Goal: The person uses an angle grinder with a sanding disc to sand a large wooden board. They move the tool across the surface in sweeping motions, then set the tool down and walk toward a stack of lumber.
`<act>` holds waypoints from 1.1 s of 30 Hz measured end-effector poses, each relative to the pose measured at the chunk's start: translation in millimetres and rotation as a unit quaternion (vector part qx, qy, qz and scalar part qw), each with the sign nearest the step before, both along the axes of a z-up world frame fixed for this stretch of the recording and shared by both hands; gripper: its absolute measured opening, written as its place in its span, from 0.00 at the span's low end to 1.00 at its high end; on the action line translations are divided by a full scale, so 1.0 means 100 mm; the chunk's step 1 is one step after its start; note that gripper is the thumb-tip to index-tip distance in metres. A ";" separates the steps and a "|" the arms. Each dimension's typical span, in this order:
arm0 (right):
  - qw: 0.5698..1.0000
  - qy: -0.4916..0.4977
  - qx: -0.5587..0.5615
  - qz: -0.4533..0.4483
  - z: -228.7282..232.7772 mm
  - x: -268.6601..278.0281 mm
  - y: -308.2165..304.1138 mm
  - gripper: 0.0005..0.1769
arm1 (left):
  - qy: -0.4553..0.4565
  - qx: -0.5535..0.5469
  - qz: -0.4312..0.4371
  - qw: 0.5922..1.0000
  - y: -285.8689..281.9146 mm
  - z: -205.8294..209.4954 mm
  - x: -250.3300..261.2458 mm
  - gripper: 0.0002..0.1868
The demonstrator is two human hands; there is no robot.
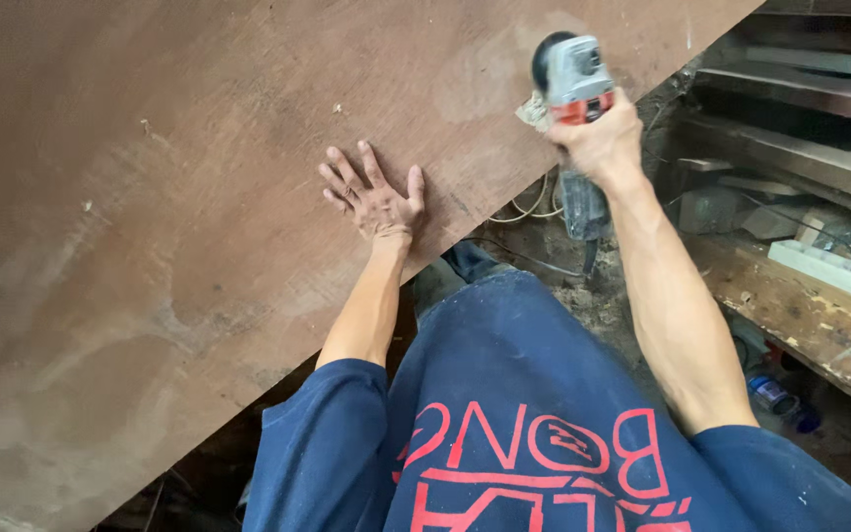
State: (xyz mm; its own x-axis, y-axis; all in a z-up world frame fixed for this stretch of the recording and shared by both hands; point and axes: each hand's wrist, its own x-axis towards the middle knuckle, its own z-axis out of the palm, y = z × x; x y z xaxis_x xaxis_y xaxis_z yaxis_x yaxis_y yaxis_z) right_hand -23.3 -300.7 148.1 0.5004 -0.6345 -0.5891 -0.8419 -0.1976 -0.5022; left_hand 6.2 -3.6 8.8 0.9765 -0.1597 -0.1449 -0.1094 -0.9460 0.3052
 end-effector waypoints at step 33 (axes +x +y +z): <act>0.977 0.144 0.051 0.150 0.23 -0.23 0.79 0.41 | 0.011 -0.029 0.014 0.999 0.05 -0.04 -0.04 0.36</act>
